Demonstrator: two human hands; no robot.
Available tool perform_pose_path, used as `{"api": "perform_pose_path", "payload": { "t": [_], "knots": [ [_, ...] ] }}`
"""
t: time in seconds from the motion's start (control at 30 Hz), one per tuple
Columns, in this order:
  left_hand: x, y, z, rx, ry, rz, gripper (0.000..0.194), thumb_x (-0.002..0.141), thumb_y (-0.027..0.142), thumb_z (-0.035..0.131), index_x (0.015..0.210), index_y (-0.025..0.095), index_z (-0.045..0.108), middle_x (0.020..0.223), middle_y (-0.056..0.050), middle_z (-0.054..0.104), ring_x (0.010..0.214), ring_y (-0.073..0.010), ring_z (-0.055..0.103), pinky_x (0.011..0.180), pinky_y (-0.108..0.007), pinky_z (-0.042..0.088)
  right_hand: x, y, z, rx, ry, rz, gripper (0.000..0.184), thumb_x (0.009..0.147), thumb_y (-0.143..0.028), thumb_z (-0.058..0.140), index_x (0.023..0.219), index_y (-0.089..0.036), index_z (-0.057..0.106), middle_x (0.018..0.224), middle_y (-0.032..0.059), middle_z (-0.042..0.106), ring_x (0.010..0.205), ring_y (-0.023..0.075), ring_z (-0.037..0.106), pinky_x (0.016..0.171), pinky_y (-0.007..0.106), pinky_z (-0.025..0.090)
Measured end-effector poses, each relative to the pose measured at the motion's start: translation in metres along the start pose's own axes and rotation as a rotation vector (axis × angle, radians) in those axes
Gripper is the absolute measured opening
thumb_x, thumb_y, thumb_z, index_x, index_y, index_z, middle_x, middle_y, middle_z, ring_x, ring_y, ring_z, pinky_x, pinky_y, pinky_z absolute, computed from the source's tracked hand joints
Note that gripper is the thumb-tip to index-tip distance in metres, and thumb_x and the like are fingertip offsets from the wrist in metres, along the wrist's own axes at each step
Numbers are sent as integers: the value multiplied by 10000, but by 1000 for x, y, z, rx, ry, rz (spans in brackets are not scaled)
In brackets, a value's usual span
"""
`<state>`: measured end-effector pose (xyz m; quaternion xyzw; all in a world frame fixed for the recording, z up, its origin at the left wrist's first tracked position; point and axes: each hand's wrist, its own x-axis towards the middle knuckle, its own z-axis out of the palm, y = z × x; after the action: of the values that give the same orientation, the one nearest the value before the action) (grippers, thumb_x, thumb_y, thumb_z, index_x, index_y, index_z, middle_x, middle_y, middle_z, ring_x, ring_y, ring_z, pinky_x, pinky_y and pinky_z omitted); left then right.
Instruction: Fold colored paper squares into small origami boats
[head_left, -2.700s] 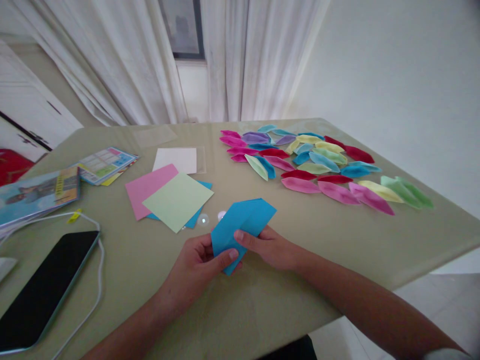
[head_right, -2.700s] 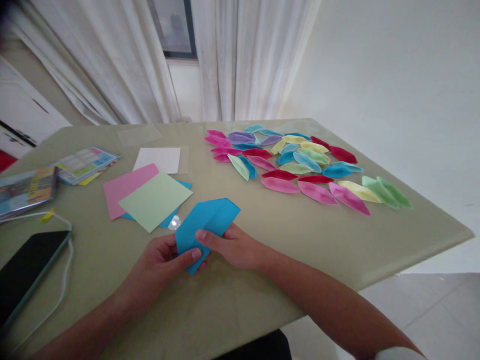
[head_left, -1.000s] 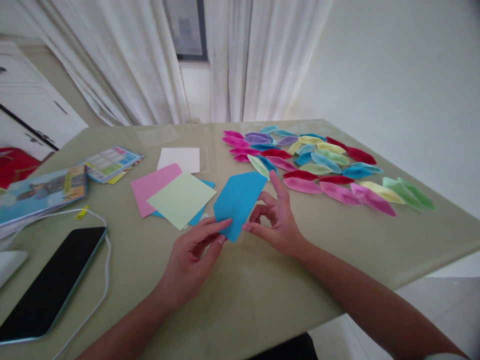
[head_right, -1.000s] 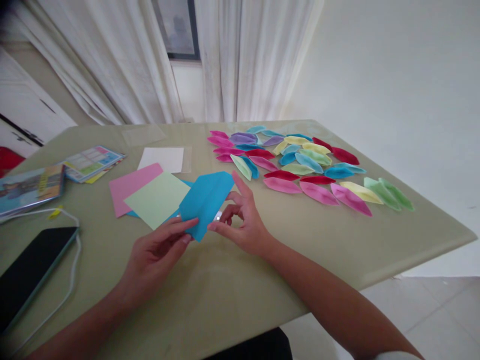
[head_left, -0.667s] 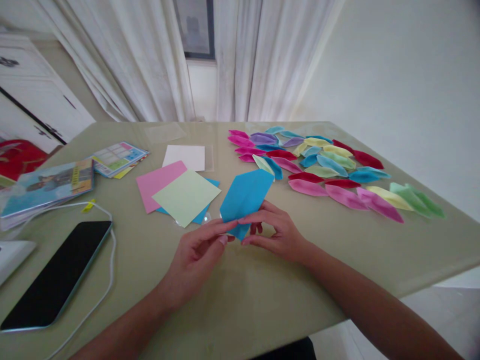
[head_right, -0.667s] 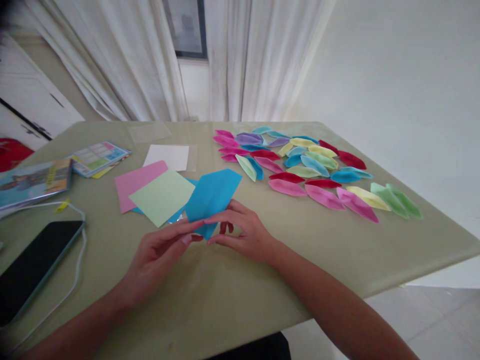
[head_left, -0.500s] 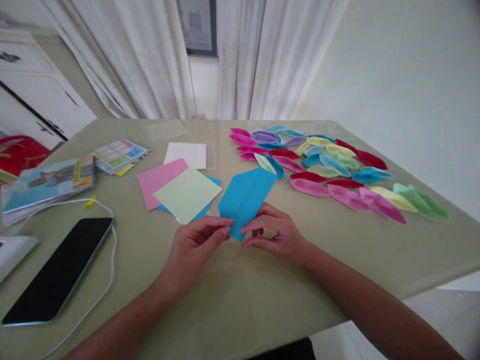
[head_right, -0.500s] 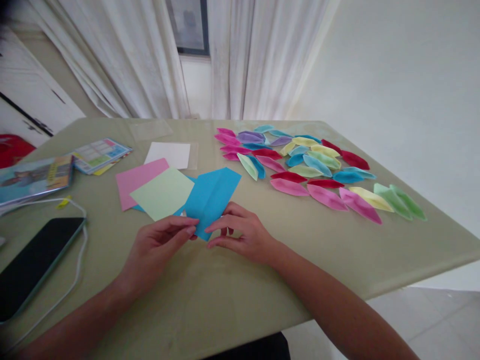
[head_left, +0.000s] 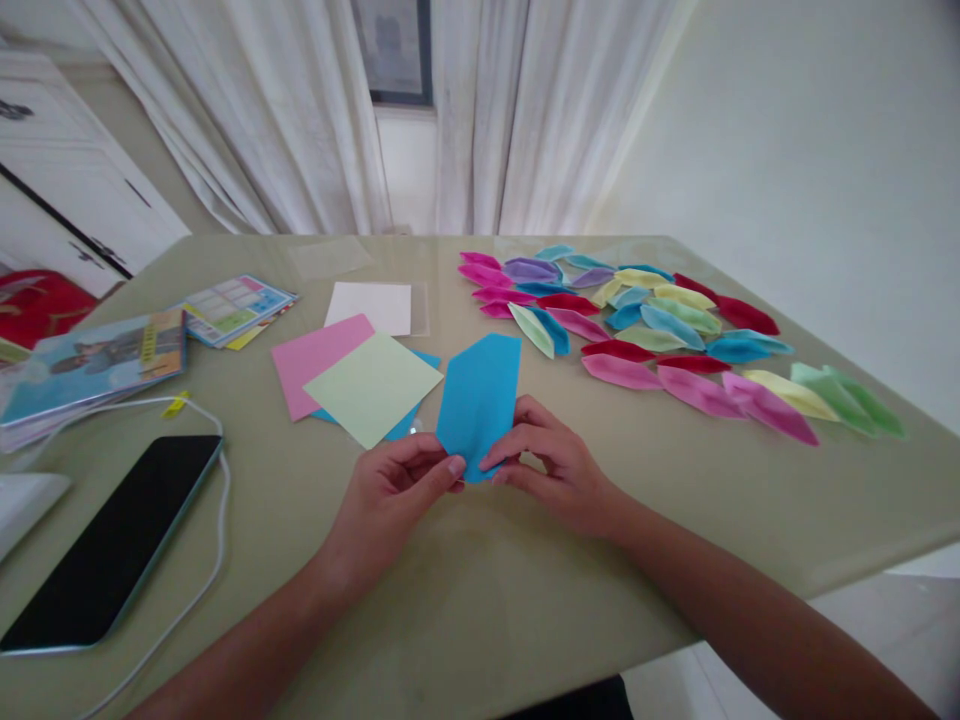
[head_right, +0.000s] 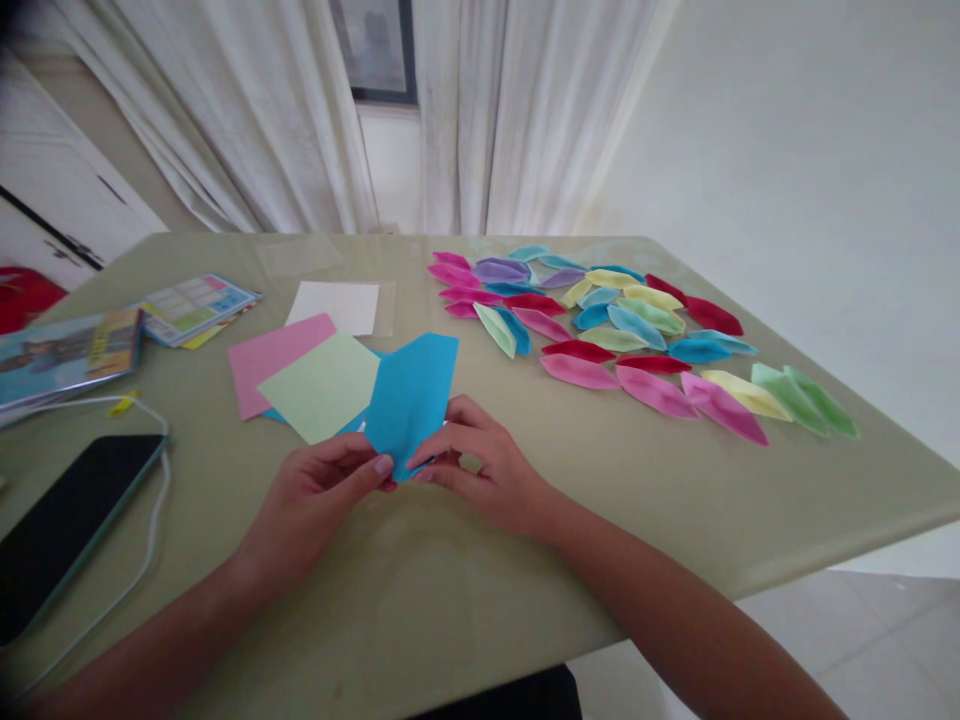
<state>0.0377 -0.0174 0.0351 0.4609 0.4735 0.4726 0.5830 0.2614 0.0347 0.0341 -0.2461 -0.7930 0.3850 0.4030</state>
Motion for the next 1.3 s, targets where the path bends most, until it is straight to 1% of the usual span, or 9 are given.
{"api": "perform_pose_path", "payload": {
  "t": [0.07,0.17,0.3,0.4,0.6,0.77,0.93,1.1,1.3],
  "knots": [
    [-1,0,2,6,-15,11,140,847,331,849,882,202,808,800,-5,782,742,-146,715,702,-229,571,1,-1,1,34,45,61,79,945,-325,796,993,-265,813,998,49,619,938,193,622,794,313,559],
    [-1,-1,4,-17,-50,21,173,833,322,858,955,211,807,893,-25,808,846,-195,761,772,-277,607,1,-2,3,112,82,135,86,897,-304,847,937,-245,800,1015,39,591,890,166,629,728,274,554],
    [0,-6,4,-43,-53,54,158,858,301,840,990,226,800,970,-23,815,889,-187,762,826,-280,608,0,-2,5,141,86,172,84,920,-298,820,939,-227,781,974,22,589,796,133,639,702,266,549],
    [1,-9,2,-40,-56,61,168,862,290,839,1013,227,801,980,-23,813,905,-186,757,849,-283,603,0,-3,7,69,125,137,56,960,-268,767,939,-218,782,914,22,613,801,136,627,692,259,530],
    [3,-11,1,-61,-113,37,164,875,308,834,1011,222,804,996,-44,817,927,-215,763,862,-321,601,1,-9,11,-10,190,24,33,935,-194,767,903,-201,768,836,27,654,760,143,624,646,254,530],
    [2,-13,1,-98,-140,11,181,865,316,848,998,212,779,990,-46,811,898,-207,758,856,-331,599,-1,-10,14,-30,231,-27,51,924,-160,763,886,-192,755,767,21,681,689,134,628,623,255,523],
    [1,-13,0,-125,-185,-6,199,856,299,857,1008,201,774,991,-55,802,907,-205,754,850,-319,592,-3,-5,15,18,237,-2,63,921,-169,785,969,-207,774,800,23,736,690,134,693,623,250,553],
    [1,-12,2,-159,-216,-6,216,844,288,864,1022,211,768,1077,-60,802,999,-214,753,949,-340,587,-6,-5,17,125,248,80,95,916,-185,804,993,-211,754,851,13,751,633,124,747,567,221,586],
    [1,-12,6,-167,-179,-6,314,810,267,888,1090,226,752,1142,-64,798,1022,-214,754,951,-342,600,-7,-4,16,3,228,55,120,927,-201,797,1034,-217,745,925,26,769,691,122,752,624,220,598]
  ]
}}
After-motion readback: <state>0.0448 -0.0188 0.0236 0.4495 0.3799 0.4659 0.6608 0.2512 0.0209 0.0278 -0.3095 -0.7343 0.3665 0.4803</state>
